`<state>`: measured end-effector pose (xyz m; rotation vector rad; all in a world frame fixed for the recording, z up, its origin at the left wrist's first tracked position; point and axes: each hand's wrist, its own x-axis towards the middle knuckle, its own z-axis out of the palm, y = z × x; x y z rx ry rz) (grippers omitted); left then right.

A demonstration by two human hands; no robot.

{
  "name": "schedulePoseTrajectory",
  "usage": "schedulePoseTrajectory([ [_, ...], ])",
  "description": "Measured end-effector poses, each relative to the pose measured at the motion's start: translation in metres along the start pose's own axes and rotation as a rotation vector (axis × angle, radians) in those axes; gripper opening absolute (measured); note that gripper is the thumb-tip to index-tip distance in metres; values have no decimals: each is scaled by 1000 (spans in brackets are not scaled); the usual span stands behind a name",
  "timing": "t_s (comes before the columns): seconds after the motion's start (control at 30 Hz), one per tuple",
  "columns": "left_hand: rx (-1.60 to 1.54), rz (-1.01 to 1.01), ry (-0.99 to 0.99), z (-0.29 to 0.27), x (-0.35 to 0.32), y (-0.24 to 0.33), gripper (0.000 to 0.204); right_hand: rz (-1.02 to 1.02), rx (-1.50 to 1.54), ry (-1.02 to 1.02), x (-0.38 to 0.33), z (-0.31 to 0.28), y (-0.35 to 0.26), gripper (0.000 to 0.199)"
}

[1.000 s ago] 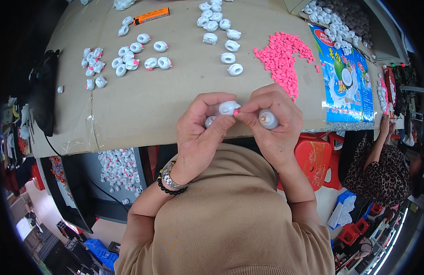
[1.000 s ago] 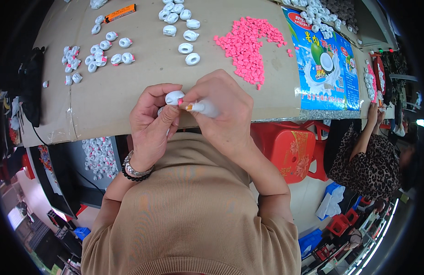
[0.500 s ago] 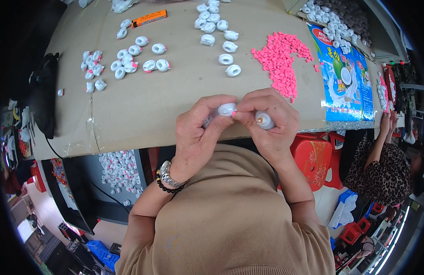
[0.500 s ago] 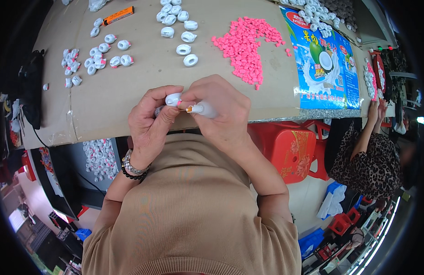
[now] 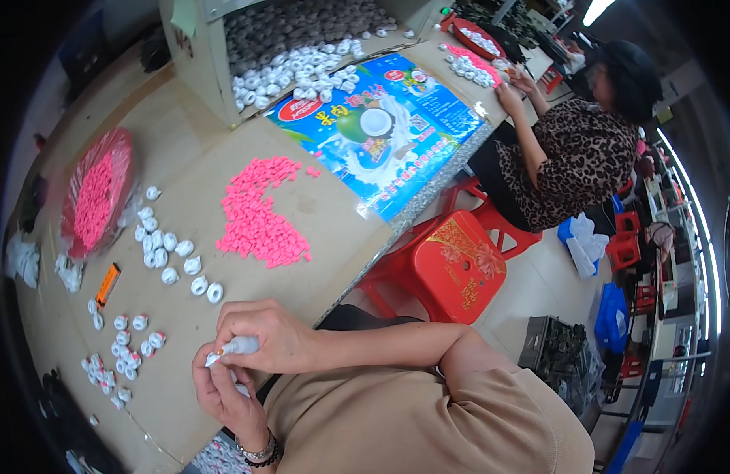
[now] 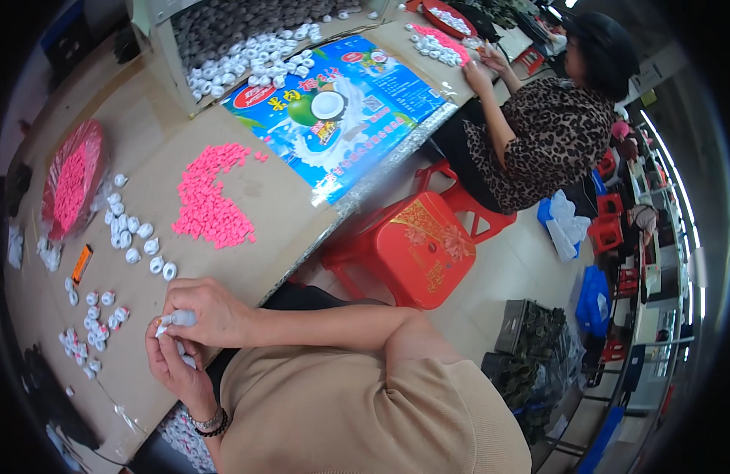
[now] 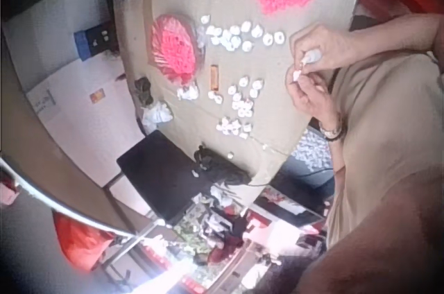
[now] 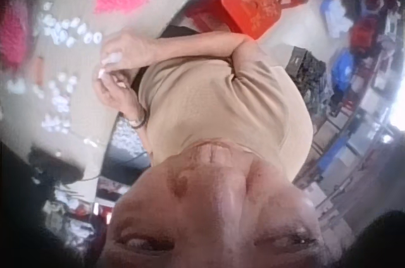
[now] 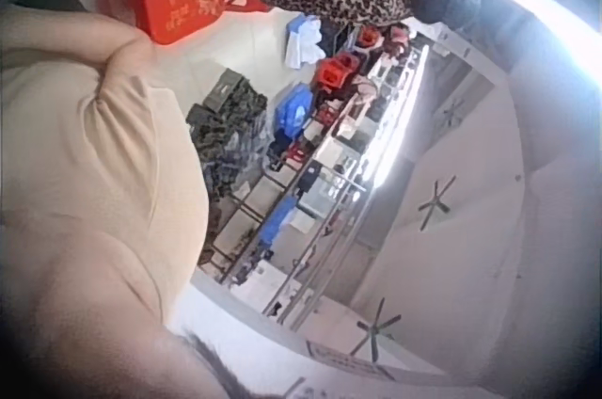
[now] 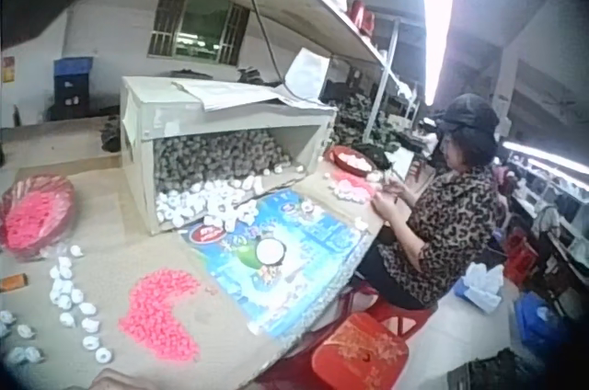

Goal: Glue small pink plastic parts onto white cat-like figurines at a workbench.

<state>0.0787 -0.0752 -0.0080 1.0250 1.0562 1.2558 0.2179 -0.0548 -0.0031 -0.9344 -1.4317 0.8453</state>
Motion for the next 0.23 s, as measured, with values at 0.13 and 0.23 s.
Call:
schedulePoseTrajectory([
  [0.13,18,1,-36,-5,1,0,26,-60,30,27,-3,3,-1,13],
  [0.23,64,-18,-28,-7,4,6,28,16,56,5,-3,8,3,13],
])
